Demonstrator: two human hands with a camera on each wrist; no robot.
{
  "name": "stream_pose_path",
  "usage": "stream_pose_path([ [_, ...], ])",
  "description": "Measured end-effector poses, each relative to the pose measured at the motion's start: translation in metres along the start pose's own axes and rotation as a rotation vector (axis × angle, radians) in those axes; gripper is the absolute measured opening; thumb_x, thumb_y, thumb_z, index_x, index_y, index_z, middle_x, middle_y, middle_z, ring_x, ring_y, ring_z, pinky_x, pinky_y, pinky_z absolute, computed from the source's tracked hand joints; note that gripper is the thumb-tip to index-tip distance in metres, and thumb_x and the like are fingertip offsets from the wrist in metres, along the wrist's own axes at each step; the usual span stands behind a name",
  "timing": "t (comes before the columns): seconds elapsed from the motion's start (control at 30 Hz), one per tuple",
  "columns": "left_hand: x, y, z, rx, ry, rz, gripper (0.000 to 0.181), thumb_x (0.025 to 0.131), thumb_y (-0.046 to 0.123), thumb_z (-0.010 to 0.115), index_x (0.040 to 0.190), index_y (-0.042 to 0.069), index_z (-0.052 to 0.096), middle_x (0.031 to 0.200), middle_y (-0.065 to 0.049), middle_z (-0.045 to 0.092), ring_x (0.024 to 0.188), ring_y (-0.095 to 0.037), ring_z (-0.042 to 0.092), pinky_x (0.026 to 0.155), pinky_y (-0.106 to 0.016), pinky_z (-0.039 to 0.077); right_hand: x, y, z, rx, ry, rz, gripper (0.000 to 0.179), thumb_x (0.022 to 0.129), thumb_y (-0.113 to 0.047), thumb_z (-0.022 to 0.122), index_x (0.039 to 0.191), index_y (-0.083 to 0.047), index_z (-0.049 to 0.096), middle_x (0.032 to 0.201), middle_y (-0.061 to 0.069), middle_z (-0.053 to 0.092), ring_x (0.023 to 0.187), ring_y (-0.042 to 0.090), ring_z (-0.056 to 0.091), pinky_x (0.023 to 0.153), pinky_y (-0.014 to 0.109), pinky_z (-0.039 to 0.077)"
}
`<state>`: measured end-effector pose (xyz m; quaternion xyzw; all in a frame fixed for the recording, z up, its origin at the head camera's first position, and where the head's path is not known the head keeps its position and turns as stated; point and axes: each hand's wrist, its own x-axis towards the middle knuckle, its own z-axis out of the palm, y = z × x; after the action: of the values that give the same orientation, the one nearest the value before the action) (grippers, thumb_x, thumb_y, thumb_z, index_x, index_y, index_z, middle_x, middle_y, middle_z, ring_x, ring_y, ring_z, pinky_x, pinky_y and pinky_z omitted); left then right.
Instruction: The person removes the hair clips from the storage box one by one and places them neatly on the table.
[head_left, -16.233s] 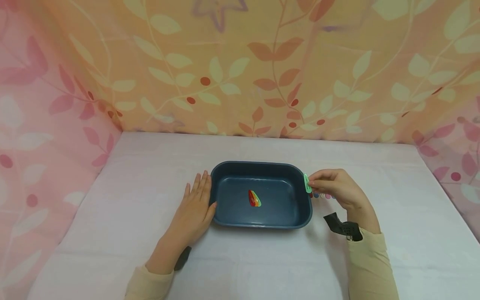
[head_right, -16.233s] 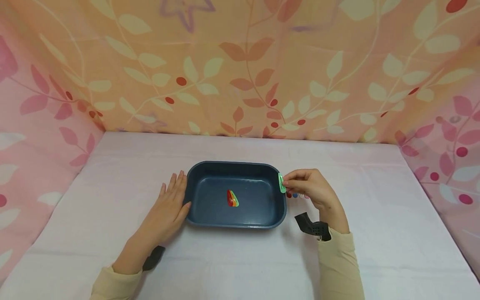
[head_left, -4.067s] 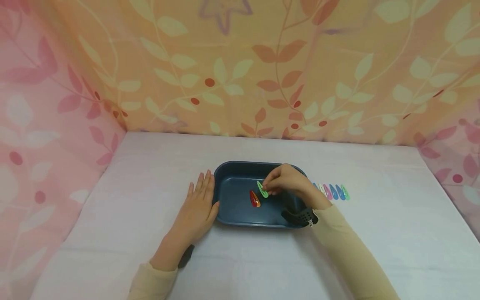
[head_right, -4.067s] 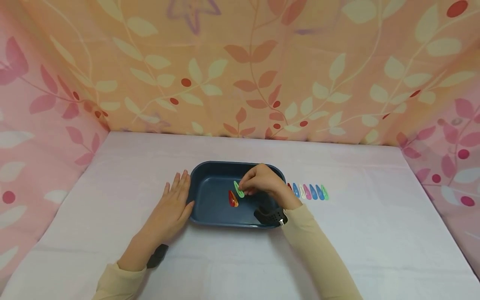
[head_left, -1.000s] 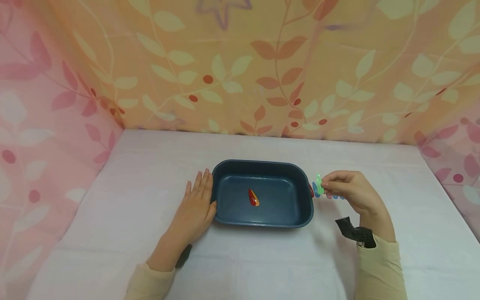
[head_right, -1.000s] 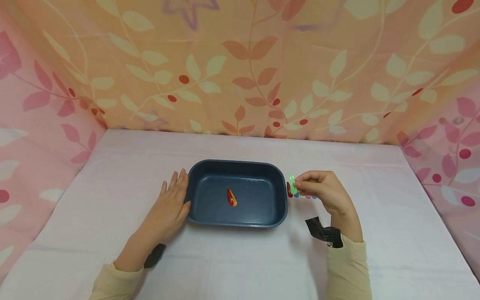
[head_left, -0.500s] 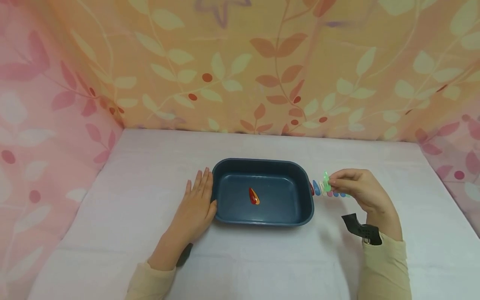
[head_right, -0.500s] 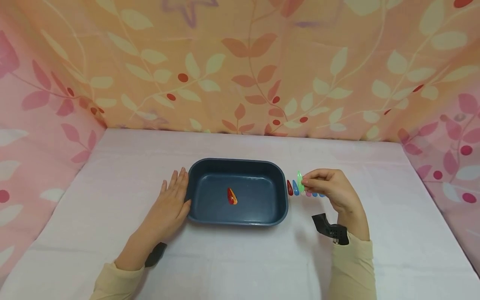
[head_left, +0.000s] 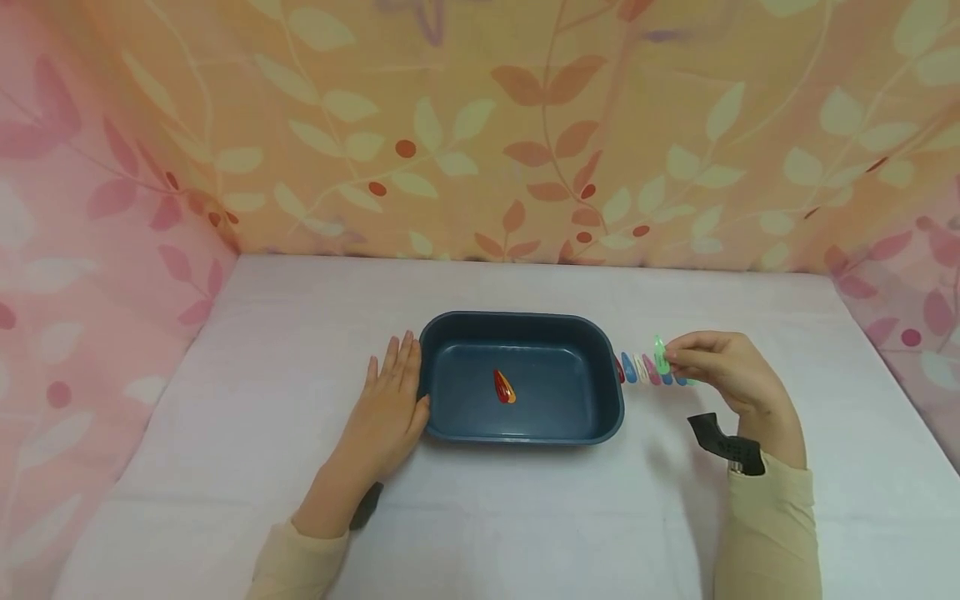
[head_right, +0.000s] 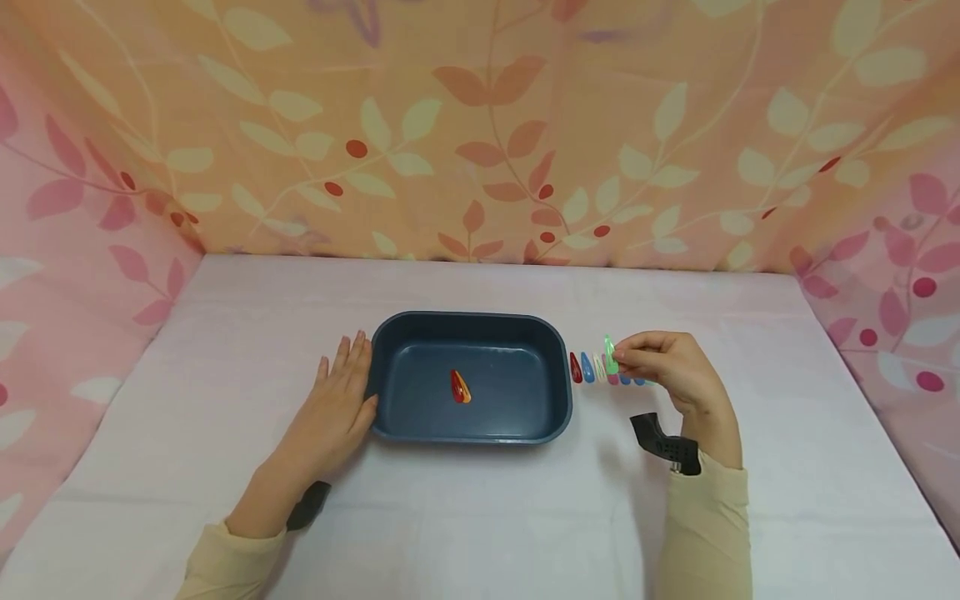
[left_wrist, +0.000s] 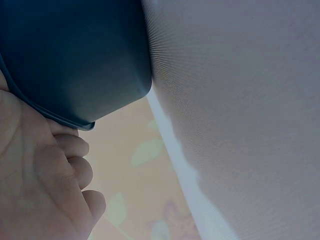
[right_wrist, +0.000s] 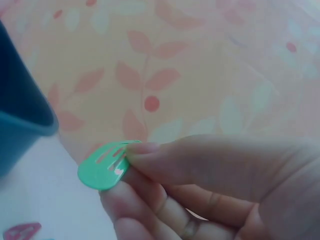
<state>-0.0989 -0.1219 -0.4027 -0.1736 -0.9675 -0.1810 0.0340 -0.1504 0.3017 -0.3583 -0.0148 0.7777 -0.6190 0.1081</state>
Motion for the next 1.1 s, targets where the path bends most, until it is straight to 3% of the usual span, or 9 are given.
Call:
stream_pose_path([
  [0.17, 0.0, 0.0, -0.001, 0.001, 0.0, -0.008, 0.068, 0.094, 0.021, 0.048, 0.147, -0.008, 0.015, 0.155, -0.018, 0.007, 0.143, -0.033, 0.005, 0.112, -0.052, 0.007, 0.001, 0.004, -0.006, 0.074, -0.003, 0.018, 0.019, 0.086, 0.004, 0.063, 0.079, -0.009, 0.075, 0.078, -0.001, 0.068, 0.066, 0.01, 0.064, 0.066, 0.02, 0.054],
  [0.73, 0.0, 0.002, -0.001, -0.007, -0.002, -0.011, 0.069, 0.094, 0.022, 0.047, 0.147, -0.007, 0.015, 0.156, -0.017, 0.006, 0.143, -0.03, 0.002, 0.112, -0.052, 0.007, -0.002, 0.031, -0.038, 0.182, 0.047, 0.163, 0.024, 0.088, 0.004, 0.061, 0.078, -0.012, 0.075, 0.077, -0.002, 0.069, 0.069, 0.008, 0.065, 0.066, 0.02, 0.053],
  [1.1, 0.0, 0.001, -0.003, -0.011, -0.005, -0.006, 0.068, 0.094, 0.022, 0.046, 0.147, -0.008, 0.015, 0.155, -0.017, 0.007, 0.143, -0.031, 0.003, 0.112, -0.052, 0.007, -0.006, 0.047, -0.052, 0.106, 0.07, 0.276, 0.021, 0.089, -0.007, 0.064, 0.076, -0.02, 0.074, 0.078, -0.004, 0.069, 0.072, 0.007, 0.065, 0.067, 0.021, 0.053],
])
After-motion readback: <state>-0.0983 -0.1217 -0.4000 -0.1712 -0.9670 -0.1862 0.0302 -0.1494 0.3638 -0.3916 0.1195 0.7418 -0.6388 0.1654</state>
